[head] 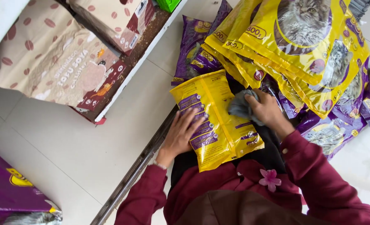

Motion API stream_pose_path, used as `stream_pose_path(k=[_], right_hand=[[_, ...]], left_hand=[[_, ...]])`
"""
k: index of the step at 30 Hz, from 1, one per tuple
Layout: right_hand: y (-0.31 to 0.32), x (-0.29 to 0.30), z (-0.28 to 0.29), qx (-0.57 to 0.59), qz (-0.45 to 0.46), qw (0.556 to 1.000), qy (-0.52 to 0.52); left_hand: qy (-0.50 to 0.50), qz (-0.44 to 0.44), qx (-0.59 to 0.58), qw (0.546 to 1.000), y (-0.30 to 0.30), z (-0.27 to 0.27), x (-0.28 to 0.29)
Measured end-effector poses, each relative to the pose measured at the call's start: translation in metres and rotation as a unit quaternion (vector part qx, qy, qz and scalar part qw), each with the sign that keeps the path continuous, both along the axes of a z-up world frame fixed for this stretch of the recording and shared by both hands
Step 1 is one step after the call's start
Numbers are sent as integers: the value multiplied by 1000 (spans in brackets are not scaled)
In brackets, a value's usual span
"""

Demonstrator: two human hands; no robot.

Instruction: Cleaning and wiping down bags of cat food using a grey cloth.

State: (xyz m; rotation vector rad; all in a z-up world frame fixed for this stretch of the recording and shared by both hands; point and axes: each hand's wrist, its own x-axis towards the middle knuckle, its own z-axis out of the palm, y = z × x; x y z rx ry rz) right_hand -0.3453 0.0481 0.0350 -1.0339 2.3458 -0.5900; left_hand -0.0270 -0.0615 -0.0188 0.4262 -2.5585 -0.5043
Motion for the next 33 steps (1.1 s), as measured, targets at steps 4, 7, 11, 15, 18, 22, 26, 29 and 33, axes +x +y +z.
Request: stream_pose_path(k=[4, 7, 11, 15, 18, 22, 26, 29, 33], right_hand=[[-4, -9, 15, 71, 95, 987, -109], [-16, -30, -4, 47, -114, 913, -388], [-22, -36, 29, -10, 41, 929, -368], [-33, 22, 47, 7, 279, 915, -291], [-39, 61, 38, 13, 327, 864, -382], [-70, 163, 3, -9, 179, 841, -510], [-90, 235, -33, 58, -104, 673, -730], [-114, 275, -87, 67, -175, 589, -786], [-134, 270, -249, 161, -272, 527, -789]], left_hand=[[60, -65, -117, 989, -8, 2, -29], [135, -69, -51, 987, -16, 26, -43], [197, 16, 23, 980, -27, 96, -49], [211, 166, 167, 949, -30, 190, -17], [140, 299, 335, 883, -47, 236, 10], [-23, 379, 282, 881, -111, 180, 54], [-90, 386, 164, 903, -150, 122, 69], [-60, 352, 81, 930, -138, 110, 70], [-94, 293, 73, 949, -110, 56, 86]])
